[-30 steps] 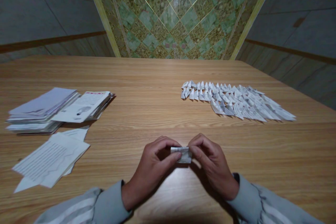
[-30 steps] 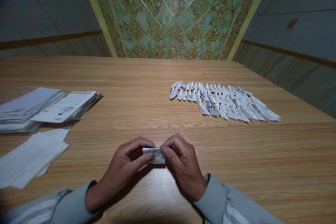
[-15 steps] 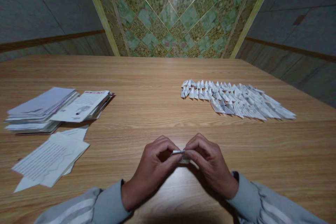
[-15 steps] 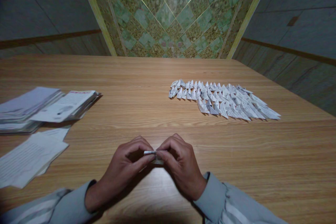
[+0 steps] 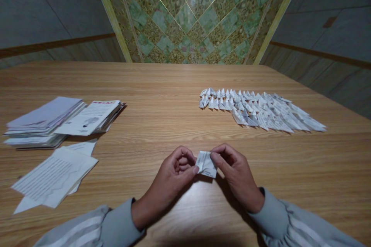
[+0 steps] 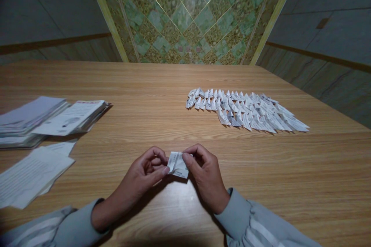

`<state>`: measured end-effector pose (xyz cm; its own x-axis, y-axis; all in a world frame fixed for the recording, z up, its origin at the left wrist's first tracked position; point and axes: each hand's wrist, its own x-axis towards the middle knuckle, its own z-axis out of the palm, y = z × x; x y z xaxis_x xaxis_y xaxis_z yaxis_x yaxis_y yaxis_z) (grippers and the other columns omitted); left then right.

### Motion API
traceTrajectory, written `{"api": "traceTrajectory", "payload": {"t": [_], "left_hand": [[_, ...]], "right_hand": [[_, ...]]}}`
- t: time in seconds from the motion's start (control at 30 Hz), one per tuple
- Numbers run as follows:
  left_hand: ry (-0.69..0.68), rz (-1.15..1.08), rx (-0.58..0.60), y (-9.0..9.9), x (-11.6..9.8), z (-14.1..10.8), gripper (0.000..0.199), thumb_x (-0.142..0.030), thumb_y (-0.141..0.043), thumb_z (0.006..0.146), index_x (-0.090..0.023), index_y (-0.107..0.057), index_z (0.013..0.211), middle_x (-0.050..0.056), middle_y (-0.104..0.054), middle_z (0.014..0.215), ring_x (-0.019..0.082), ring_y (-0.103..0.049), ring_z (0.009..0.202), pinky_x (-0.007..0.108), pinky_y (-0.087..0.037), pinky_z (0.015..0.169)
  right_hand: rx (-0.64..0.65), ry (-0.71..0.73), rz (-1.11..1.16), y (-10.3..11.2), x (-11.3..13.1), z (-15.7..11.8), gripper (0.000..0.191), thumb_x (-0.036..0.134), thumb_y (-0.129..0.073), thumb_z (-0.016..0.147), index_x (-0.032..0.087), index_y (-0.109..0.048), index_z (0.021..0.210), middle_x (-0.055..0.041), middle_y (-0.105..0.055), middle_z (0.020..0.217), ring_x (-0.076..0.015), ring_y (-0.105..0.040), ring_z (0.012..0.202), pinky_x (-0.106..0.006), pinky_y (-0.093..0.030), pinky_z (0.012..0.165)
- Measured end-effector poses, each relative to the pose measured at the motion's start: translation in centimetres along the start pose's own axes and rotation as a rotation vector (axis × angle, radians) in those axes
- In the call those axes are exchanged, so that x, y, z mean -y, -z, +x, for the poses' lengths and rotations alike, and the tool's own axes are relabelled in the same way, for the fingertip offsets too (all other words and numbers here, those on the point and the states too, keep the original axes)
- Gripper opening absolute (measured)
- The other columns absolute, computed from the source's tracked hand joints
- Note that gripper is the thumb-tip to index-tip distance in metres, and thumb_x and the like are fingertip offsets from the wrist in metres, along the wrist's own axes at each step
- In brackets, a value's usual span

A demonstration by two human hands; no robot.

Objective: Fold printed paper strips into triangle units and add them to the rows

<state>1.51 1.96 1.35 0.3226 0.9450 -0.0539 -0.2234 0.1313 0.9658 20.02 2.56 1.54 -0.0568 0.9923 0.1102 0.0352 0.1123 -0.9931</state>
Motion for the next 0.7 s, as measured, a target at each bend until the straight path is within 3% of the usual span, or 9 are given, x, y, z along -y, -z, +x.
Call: {"api": "traceTrajectory", "payload": {"t": [0.13, 0.27, 0.5, 0.7], "left_hand": [[0.044, -0.050, -0.013, -0.1, 0.2, 0.2, 0.026, -0.026, -0.075, 0.078, -0.019, -0.051, 0.081, -0.002, -0.063, 0.072, 0.011, -0.060, 0.063, 0.023, -0.047, 0.061], [0.053, -0.029, -0.041, -0.1, 0.2, 0.3, 0.024, -0.025, -0.074, 0.079, -0.017, -0.052, 0.077, -0.002, -0.062, 0.070, 0.011, -0.060, 0.065, 0.023, -0.047, 0.063], [0.049, -0.002, -0.057, -0.1, 0.3, 0.4, 0.016, -0.021, -0.072, 0.078, -0.017, -0.056, 0.077, -0.002, -0.062, 0.067, 0.011, -0.059, 0.063, 0.023, -0.046, 0.062], [0.021, 0.132, -0.052, 0.1, 0.2, 0.2, 0.005, -0.018, -0.066, 0.080, -0.014, -0.070, 0.082, 0.001, -0.067, 0.073, 0.012, -0.059, 0.068, 0.023, -0.045, 0.065]], "right_hand": [[-0.003, 0.200, -0.289, 0.1, 0.3, -0.4, 0.012, 0.026, -0.061, 0.090, 0.022, -0.064, 0.100, -0.0050, -0.065, 0.094, -0.0204, -0.061, 0.088, -0.033, -0.049, 0.077], [0.049, 0.464, -0.547, -0.1, 1.0, -0.9, 0.014, 0.018, -0.065, 0.087, 0.024, -0.068, 0.099, -0.0095, -0.057, 0.117, -0.0270, -0.049, 0.115, -0.042, -0.043, 0.094], [0.148, 0.458, -0.600, -0.2, 0.7, -0.8, 0.006, 0.018, -0.070, 0.086, 0.024, -0.069, 0.085, -0.0089, -0.053, 0.123, -0.0279, -0.045, 0.120, -0.042, -0.042, 0.094], [0.202, 0.478, -0.615, -0.1, 0.7, -0.8, 0.006, 0.019, -0.068, 0.088, 0.025, -0.069, 0.090, -0.0083, -0.054, 0.126, -0.0273, -0.045, 0.121, -0.044, -0.040, 0.098]]}}
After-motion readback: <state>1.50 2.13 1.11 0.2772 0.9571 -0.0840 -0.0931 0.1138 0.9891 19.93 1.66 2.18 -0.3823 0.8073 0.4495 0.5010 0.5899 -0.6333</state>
